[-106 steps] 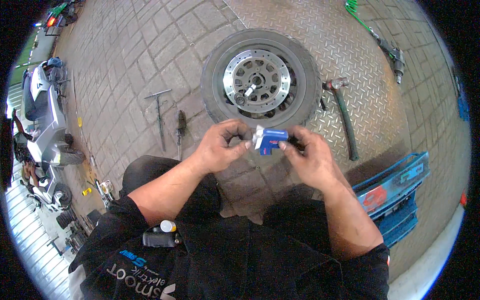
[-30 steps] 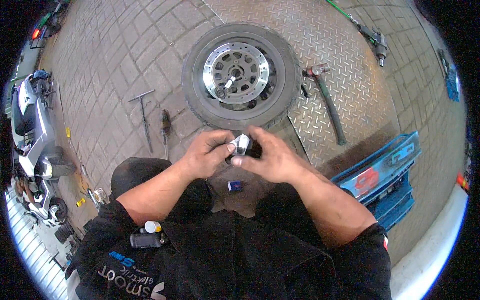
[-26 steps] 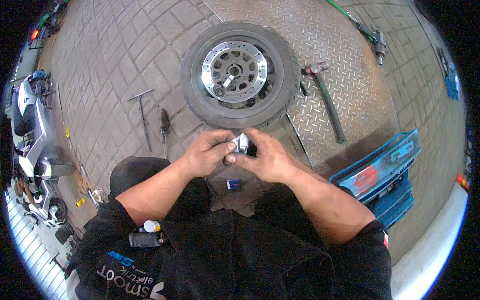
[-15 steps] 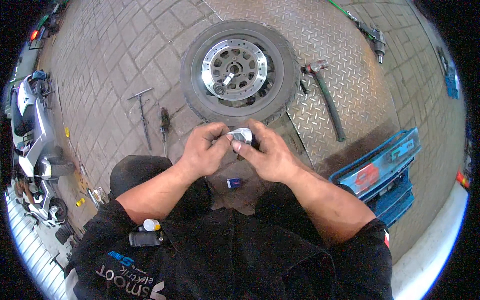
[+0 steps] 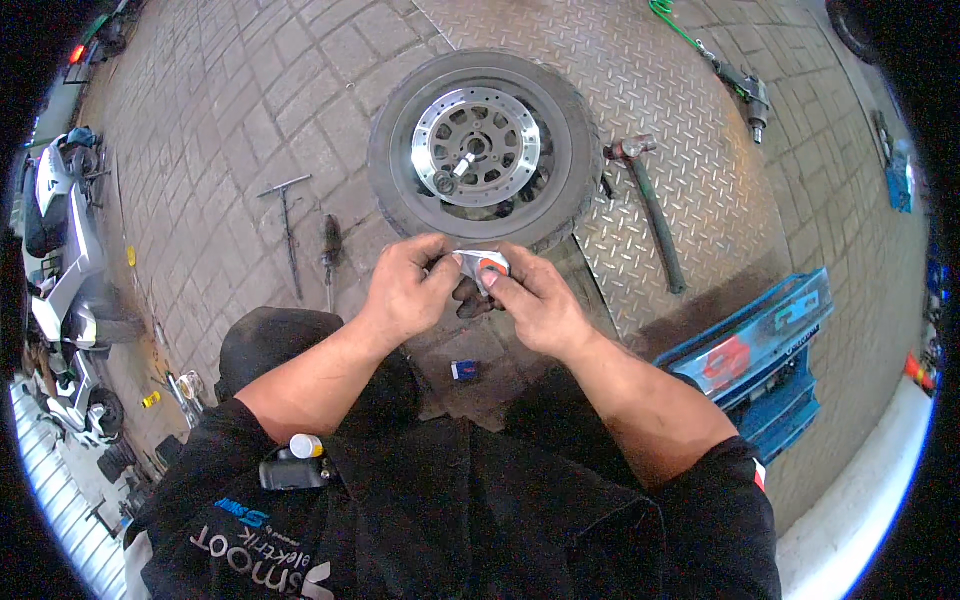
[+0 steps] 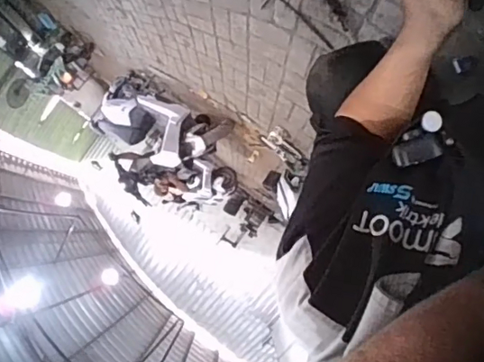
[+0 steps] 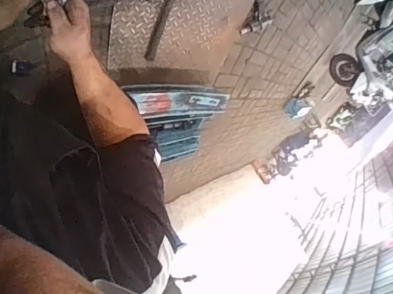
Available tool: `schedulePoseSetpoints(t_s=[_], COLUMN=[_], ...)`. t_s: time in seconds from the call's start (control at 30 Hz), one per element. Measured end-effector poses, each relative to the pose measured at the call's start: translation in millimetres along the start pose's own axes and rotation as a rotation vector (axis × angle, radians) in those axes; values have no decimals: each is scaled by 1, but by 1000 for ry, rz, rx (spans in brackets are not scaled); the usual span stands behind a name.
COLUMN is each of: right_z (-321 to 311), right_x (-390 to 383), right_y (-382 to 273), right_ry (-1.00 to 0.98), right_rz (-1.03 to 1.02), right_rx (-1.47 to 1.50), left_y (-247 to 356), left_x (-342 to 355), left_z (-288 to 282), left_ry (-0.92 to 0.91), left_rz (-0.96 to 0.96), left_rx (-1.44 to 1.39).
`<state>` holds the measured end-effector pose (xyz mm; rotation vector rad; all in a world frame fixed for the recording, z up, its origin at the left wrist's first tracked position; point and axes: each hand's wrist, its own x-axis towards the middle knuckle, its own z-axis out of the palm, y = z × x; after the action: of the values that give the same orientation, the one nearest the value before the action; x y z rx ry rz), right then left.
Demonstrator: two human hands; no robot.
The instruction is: The person unboxes a new bearing, removes old parts from a scooter wheel using a hammer, and then begins installing the new bearing into the wheel hub by hand.
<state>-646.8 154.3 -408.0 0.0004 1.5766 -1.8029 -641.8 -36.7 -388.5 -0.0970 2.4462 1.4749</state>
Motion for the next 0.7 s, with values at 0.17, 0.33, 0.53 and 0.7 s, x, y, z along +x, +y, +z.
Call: schedulePoseSetpoints(t_s=[0.17, 0.33, 0.53, 0.7], right_z=[2, 2, 0, -3], right_x=[-1, 4, 3, 7], right_y=[-13, 5, -5, -12], right_ry=[32, 161, 112, 67], right_rz=[-51, -63, -54, -46], right_rx=[149, 47, -383, -317], left_y=[-11, -9, -15, -1], left_x=[2, -3, -5, -9], left_z=[2, -4, -6, -22], left_ry=[-62, -198, -301, -321], left_rz=[92, 115, -21, 15], left_rx=[-44, -166, -290, -339])
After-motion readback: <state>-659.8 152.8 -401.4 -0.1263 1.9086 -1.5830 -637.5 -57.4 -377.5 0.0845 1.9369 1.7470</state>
